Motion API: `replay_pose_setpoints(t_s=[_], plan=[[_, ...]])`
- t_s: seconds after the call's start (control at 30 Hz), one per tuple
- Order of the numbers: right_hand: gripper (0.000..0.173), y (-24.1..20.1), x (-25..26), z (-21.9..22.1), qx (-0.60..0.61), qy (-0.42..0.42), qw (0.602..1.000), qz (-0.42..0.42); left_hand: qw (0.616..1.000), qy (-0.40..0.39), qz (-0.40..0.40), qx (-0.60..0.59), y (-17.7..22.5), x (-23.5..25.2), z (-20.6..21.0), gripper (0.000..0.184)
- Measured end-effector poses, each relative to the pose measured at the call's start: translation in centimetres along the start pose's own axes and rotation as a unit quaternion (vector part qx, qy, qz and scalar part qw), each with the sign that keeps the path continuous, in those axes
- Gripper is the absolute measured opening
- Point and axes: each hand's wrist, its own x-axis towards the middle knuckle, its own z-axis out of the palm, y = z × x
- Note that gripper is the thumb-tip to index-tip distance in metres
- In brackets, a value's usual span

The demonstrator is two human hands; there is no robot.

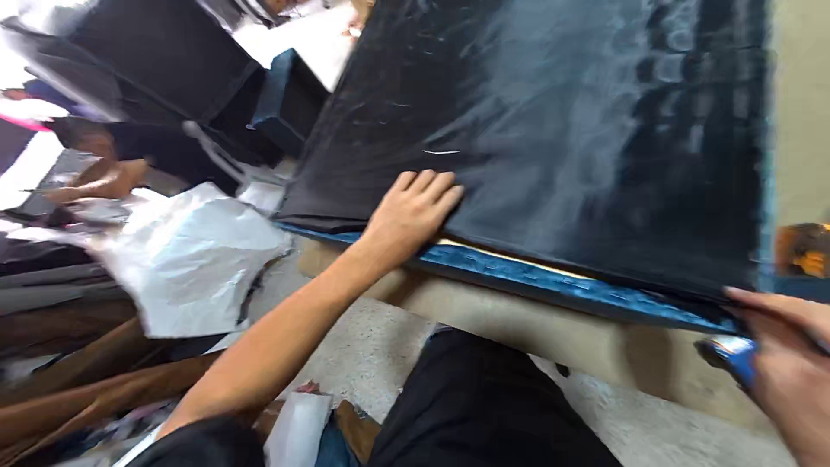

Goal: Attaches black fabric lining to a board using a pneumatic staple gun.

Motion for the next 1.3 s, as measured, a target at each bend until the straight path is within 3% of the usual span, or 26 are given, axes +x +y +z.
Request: replay_pose_setpoints(t_s=[0.1, 0.17, 0.27, 0.4, 0.5, 0.57, 0.73, 0.93, 1.13, 1.2, 1.3], plan=[[0.018, -0.1, -0.5, -1.7, -0.027, 0.034, 0.998, -0.046, 0.977, -0.057, 0.018, -0.207, 3.0, 0.0, -1.8, 0.046], [0.018, 0.4, -0.5, -2.5, -0.009, 0.011, 0.998, -0.063, 0.957, -0.035, 0.055, -0.284, 6.8, 1.1, -2.1, 0.058], [0.019, 1.2, -0.4, -3.1, -0.001, -0.025, 0.996, -0.082, 0.953, 0.064, 0.104, -0.277, 14.8, 5.6, -1.3, 0.042], [0.010, 1.0, 0.3, -3.7, -0.017, -0.039, 0.996, -0.080, 0.952, 0.067, 0.142, -0.262, 21.1, 12.5, 0.4, 0.044], [0.008, 1.2, 1.0, -4.1, 0.003, -0.056, 0.995, -0.080, 0.952, 0.055, 0.175, -0.245, 22.2, 14.0, 1.0, 0.030], [0.007, 1.5, 1.2, -4.1, 0.024, -0.060, 0.994, -0.083, 0.952, 0.092, 0.196, -0.215, 22.4, 13.8, 1.1, 0.022], [0.012, 2.7, 0.4, -3.3, 0.090, -0.006, 0.992, -0.092, 0.940, 0.196, 0.217, -0.176, 23.3, 12.3, 1.7, 0.024], [0.013, 3.4, 0.0, -2.8, 0.149, -0.005, 0.985, -0.083, 0.945, 0.026, 0.138, -0.295, 22.2, 11.6, 0.5, 0.030], [0.016, 3.8, 0.0, -2.7, 0.173, 0.006, 0.980, -0.097, 0.917, 0.191, 0.235, -0.259, 22.6, 12.5, 2.4, 0.018], [0.018, 3.8, -0.3, -2.7, 0.166, 0.008, 0.980, -0.114, 0.922, 0.195, 0.234, -0.239, 23.2, 11.7, 2.4, 0.020], [0.019, 4.1, -0.6, -2.8, 0.160, 0.007, 0.978, -0.137, 0.938, 0.134, 0.178, -0.266, 23.8, 10.9, 2.1, 0.027]])
